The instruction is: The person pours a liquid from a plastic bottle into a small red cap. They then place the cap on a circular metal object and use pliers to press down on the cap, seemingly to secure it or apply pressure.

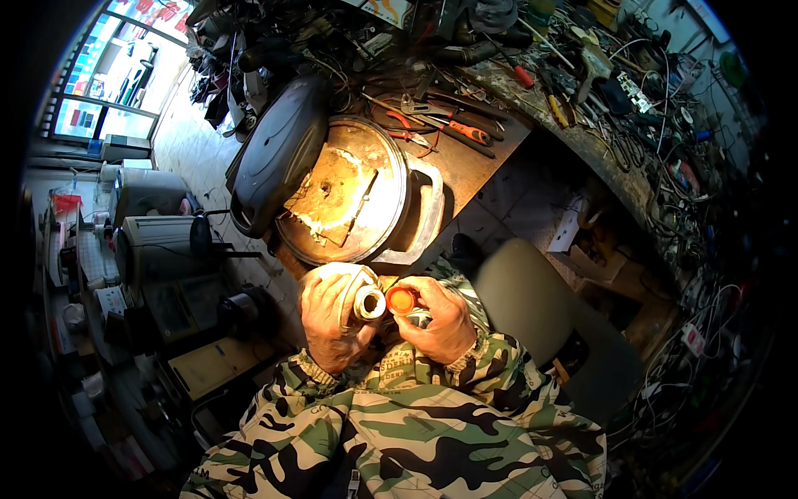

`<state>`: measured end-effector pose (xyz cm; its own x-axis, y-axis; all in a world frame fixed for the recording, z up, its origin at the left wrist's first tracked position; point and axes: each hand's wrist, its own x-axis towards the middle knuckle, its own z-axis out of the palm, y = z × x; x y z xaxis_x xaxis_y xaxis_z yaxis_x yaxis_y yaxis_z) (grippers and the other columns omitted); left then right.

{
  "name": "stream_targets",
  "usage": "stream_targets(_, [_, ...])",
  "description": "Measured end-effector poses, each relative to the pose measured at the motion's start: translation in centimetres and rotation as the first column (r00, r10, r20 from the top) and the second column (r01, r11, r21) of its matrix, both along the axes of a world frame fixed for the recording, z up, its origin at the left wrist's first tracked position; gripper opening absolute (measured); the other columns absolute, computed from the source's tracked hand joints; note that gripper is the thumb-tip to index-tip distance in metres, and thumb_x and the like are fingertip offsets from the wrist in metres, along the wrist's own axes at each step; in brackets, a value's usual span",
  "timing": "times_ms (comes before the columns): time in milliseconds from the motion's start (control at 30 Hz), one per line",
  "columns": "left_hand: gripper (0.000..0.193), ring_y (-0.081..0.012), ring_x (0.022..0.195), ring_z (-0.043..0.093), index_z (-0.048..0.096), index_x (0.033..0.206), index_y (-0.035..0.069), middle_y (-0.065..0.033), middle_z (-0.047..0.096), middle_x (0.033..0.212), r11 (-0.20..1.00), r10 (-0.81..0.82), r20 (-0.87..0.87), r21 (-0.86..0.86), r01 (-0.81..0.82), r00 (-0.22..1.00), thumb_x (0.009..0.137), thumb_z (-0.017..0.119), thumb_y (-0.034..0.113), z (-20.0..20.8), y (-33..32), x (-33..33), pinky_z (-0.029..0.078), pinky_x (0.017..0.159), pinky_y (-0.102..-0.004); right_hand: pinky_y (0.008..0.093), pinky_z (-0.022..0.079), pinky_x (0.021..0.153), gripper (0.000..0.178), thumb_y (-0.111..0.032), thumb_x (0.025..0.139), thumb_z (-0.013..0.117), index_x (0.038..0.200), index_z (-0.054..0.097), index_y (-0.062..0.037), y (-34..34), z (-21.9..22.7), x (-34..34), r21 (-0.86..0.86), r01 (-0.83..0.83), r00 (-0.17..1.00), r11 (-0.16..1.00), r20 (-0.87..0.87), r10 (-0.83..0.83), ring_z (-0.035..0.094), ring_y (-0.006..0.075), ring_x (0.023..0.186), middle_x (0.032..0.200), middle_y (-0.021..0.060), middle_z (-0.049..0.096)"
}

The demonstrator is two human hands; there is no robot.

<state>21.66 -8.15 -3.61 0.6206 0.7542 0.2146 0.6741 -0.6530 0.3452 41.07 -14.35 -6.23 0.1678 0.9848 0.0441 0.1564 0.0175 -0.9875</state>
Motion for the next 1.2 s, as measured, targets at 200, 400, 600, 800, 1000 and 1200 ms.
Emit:
stream_targets(200, [0.059, -0.0301, 0.118, 0.061, 0.064, 0.121, 0.002, -0.0115, 0.067, 0.12, 1.0, -0.009, -0.018, 0.007, 0.009, 1.0, 0.07, 0.085, 0.024, -0.1, -0.1, 1.3, 0.038, 0.107, -0.0546, 0.0313, 0.06, 0.086, 0.041, 0.001, 0.079, 0.08, 0.116, 0.063, 0.003, -0.3, -0.6, 0.8, -0.01, 0.007, 1.0, 1.0, -0.022, -0.008, 0.073, 0.0219, 0.099, 0.108, 0.0151, 0.071])
stream_targets(400, [0.061, -0.0313, 0.116, 0.061, 0.063, 0.121, 0.0, -0.0135, 0.067, 0.119, 1.0, -0.029, -0.037, -0.002, 0.029, 0.999, 0.068, 0.084, 0.022, 0.0, -0.2, 2.0, 0.038, 0.106, -0.0553, 0.0316, 0.061, 0.087, 0.039, 0.002, 0.08, 0.078, 0.116, 0.063, 0.0036, -0.5, -1.0, 1.5, -0.026, 0.004, 1.0, 1.0, -0.026, -0.005, 0.073, 0.0216, 0.1, 0.108, 0.015, 0.071])
stream_targets(600, [0.066, -0.0319, 0.116, 0.061, 0.062, 0.122, -0.001, -0.0143, 0.066, 0.119, 0.999, -0.044, -0.041, 0.016, 0.045, 0.998, 0.063, 0.084, 0.02, -0.5, -0.1, 2.7, 0.038, 0.105, -0.055, 0.0319, 0.061, 0.088, 0.039, 0.002, 0.08, 0.078, 0.115, 0.063, 0.0041, -0.6, -1.9, 1.9, -0.03, 0.02, 0.999, 0.999, -0.037, -0.021, 0.073, 0.0219, 0.1, 0.108, 0.0151, 0.071])
stream_targets(800, [0.072, -0.0382, 0.12, 0.056, 0.06, 0.128, -0.001, -0.0178, 0.063, 0.124, 0.997, -0.061, -0.078, -0.057, 0.056, 0.995, 0.064, 0.084, 0.022, -0.4, -0.4, 2.9, 0.037, 0.107, -0.0549, 0.0318, 0.06, 0.089, 0.04, 0.002, 0.08, 0.078, 0.116, 0.062, 0.0043, -0.9, -2.8, 2.2, -0.034, 0.022, 0.997, 0.999, -0.074, -0.025, 0.072, 0.0209, 0.101, 0.107, 0.0147, 0.071])
stream_targets(1000, [0.075, -0.038, 0.121, 0.055, 0.059, 0.13, -0.002, -0.0175, 0.062, 0.125, 0.996, -0.062, -0.095, -0.072, 0.055, 0.994, 0.063, 0.084, 0.02, -0.9, -0.4, 3.2, 0.036, 0.107, -0.0553, 0.0322, 0.06, 0.083, 0.039, -0.001, 0.079, 0.076, 0.116, 0.063, 0.0, -0.8, -3.3, 2.2, -0.017, 0.063, 0.996, 0.998, -0.067, -0.064, 0.074, 0.0255, 0.093, 0.104, 0.015, 0.071])
stream_targets(1200, [0.07, -0.0326, 0.117, 0.06, 0.063, 0.122, 0.0, -0.0146, 0.065, 0.12, 0.999, -0.032, -0.114, -0.035, 0.028, 0.993, 0.059, 0.086, 0.018, -0.6, -0.4, 4.2, 0.039, 0.105, -0.0531, 0.0325, 0.059, 0.083, 0.037, 0.001, 0.079, 0.075, 0.114, 0.063, 0.0002, -0.8, -3.1, 2.6, -0.036, 0.058, 0.993, 0.998, -0.099, -0.061, 0.074, 0.0252, 0.094, 0.104, 0.0146, 0.071])
